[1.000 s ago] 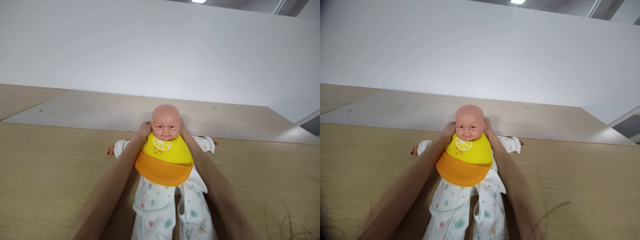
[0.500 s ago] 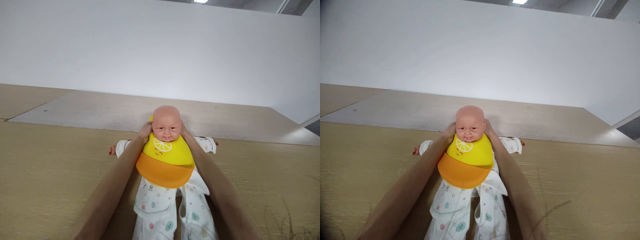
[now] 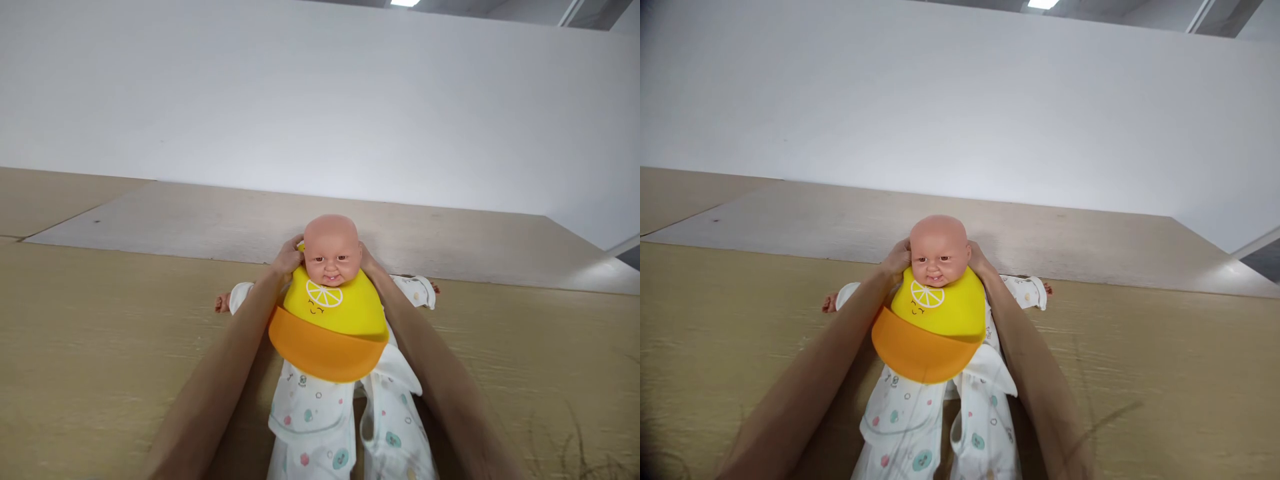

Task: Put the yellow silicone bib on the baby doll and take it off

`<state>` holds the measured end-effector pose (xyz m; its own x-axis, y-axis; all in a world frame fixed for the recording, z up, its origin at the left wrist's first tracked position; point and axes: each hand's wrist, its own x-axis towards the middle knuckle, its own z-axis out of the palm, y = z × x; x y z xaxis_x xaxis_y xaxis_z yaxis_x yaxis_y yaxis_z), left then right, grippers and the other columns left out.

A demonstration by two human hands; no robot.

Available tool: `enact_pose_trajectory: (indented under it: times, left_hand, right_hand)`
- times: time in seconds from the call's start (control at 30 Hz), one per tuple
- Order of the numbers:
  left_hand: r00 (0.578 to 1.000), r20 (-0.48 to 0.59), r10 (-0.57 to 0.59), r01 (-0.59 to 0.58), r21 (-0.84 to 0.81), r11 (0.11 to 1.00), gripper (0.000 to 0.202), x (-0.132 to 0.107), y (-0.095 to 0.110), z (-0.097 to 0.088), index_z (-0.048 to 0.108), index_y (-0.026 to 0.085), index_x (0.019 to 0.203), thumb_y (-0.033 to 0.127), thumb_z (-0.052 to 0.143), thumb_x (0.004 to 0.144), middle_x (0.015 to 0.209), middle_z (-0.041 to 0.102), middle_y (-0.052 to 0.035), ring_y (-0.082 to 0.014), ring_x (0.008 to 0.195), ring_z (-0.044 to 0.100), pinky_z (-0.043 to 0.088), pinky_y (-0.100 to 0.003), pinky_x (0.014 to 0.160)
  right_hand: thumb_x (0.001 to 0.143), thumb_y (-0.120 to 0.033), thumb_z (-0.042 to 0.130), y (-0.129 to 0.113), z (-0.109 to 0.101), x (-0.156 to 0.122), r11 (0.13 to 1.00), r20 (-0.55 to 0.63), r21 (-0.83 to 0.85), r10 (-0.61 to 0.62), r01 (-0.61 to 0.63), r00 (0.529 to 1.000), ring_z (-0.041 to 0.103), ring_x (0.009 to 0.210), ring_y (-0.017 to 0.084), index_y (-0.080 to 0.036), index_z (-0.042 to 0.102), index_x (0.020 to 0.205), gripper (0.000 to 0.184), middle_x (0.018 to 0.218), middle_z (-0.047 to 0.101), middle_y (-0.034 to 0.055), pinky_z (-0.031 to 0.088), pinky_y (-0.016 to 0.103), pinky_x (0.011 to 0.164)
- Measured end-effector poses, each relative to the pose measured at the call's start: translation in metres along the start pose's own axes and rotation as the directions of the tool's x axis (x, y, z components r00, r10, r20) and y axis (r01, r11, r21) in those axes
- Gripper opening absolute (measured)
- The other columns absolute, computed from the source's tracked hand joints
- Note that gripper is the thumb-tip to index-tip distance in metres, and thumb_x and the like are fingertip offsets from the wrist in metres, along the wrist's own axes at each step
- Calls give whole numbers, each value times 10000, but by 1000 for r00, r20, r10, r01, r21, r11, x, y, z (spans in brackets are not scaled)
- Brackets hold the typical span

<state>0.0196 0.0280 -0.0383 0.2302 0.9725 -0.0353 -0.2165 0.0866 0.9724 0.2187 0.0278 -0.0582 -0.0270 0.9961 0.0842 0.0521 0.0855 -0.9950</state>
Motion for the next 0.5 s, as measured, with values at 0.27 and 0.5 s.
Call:
enact_pose_trajectory:
  times: [0.27,0.5]
  left_hand:
    - [997,81,18,-26,108,994,455,-6,11,-3,727,129,954,206,689,507,729,745,-46,-206,629,660,489,-275,575]
    - [999,30,26,-32,191,981,303,-11,17,6,735,114,756,263,703,494,697,738,-68,-245,717,663,509,-328,655]
  right_hand:
    - [596,-366,659,2,-1,0,1000,21,-16,-10,10,1000,522,793,159,-146,602,674,241,795,640,41,472,292,723]
    - [625,-372,650,-1,1,-4,993,-11,-80,-83,82,996,558,784,170,-142,628,672,235,790,667,58,495,287,665]
